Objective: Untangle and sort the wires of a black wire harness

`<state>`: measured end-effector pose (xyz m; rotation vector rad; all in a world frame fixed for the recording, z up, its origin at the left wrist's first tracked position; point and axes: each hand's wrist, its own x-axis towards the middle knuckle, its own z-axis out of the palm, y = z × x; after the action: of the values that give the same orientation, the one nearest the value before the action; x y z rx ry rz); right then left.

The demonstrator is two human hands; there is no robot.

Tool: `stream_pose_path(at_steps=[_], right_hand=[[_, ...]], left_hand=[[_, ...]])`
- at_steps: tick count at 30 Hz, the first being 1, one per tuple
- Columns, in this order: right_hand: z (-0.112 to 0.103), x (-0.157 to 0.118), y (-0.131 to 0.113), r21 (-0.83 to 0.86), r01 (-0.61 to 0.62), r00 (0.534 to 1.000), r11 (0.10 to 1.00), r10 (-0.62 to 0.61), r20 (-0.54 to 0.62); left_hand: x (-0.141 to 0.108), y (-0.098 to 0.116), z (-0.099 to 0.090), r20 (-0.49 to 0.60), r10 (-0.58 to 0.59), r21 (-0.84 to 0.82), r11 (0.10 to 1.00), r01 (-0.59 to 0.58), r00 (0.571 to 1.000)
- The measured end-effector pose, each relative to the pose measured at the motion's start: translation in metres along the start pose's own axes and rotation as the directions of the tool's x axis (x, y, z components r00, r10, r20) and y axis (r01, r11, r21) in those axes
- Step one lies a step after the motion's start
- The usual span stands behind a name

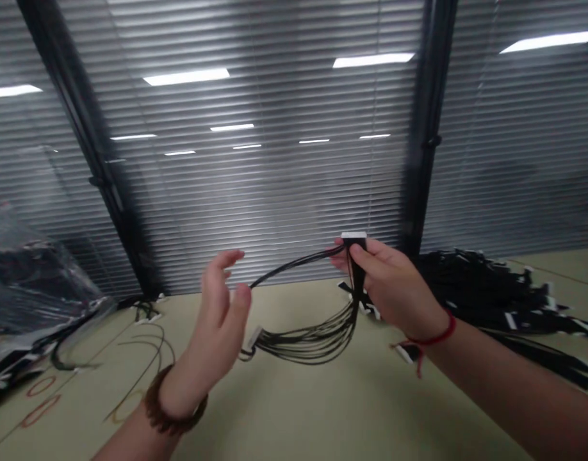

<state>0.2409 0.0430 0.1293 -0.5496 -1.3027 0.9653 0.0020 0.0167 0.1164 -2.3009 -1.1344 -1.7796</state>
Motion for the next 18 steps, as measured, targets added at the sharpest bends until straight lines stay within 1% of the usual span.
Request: stream_pose_path(at_steps=[1,2,3,4,5,6,7,8,9,10,13,15,16,18], right_hand=[[-0.001,0.003,-0.002,0.053,-0.022,1.0,0.998,0.023,-0.014],[-0.002,0.006,-0.004,0.104,-0.048,0.998,0.993,0.051,-0.024],[-0.003,0.008,-0.007,0.152,-0.076,0.996,0.985,0.081,-0.03],[-0.003,0.01,-0.01,0.198,-0.107,0.993,0.974,0.115,-0.034],[-0.003,0.012,-0.012,0.241,-0.138,0.988,0.961,0.151,-0.036],[-0.003,0.014,-0.015,0.282,-0.166,0.982,0.945,0.184,-0.037],[-0.003,0.016,-0.018,0.321,-0.187,0.977,0.928,0.21,-0.037],[-0.004,0.018,-0.021,0.356,-0.198,0.973,0.913,0.227,-0.04],[-0.006,0.022,-0.024,0.388,-0.197,0.971,0.901,0.233,-0.047],[-0.011,0.025,-0.027,0.412,-0.188,0.971,0.892,0.232,-0.059],[-0.03,0.034,-0.028,0.432,-0.182,0.968,0.883,0.238,-0.081],[-0.04,0.035,-0.019,0.405,-0.226,0.959,0.886,0.275,-0.068],[-0.041,0.033,-0.011,0.383,-0.256,0.952,0.887,0.3,-0.057],[-0.031,0.023,0.012,0.327,-0.315,0.937,0.891,0.346,-0.041]], left_hand=[[-0.002,0.003,0.001,0.06,0.002,0.02,1.0,-0.004,0.998],[-0.005,0.007,0.004,0.157,0.01,0.026,1.0,-0.014,0.988],[-0.01,0.011,0.007,0.281,0.022,0.018,0.999,-0.028,0.959],[-0.016,0.015,0.012,0.408,0.032,0.006,0.999,-0.038,0.913],[-0.023,0.019,0.018,0.539,0.038,-0.01,0.999,-0.038,0.842],[-0.029,0.023,0.025,0.635,0.012,0.005,1.0,-0.02,0.772],[-0.036,0.027,0.033,0.688,-0.049,0.048,0.999,0.021,0.724],[-0.041,0.03,0.04,0.717,-0.125,0.084,0.992,0.092,0.686],[-0.045,0.032,0.047,0.715,-0.162,0.104,0.987,0.126,0.68],[-0.048,0.034,0.051,0.722,-0.187,0.109,0.982,0.157,0.666],[-0.053,0.037,0.054,0.758,-0.189,0.067,0.975,0.214,0.624],[-0.057,0.037,0.051,0.788,-0.177,0.036,0.969,0.244,0.589],[-0.061,0.037,0.049,0.804,-0.171,0.024,0.966,0.256,0.57],[-0.073,0.04,0.049,0.836,-0.146,0.002,0.965,0.263,0.529]])
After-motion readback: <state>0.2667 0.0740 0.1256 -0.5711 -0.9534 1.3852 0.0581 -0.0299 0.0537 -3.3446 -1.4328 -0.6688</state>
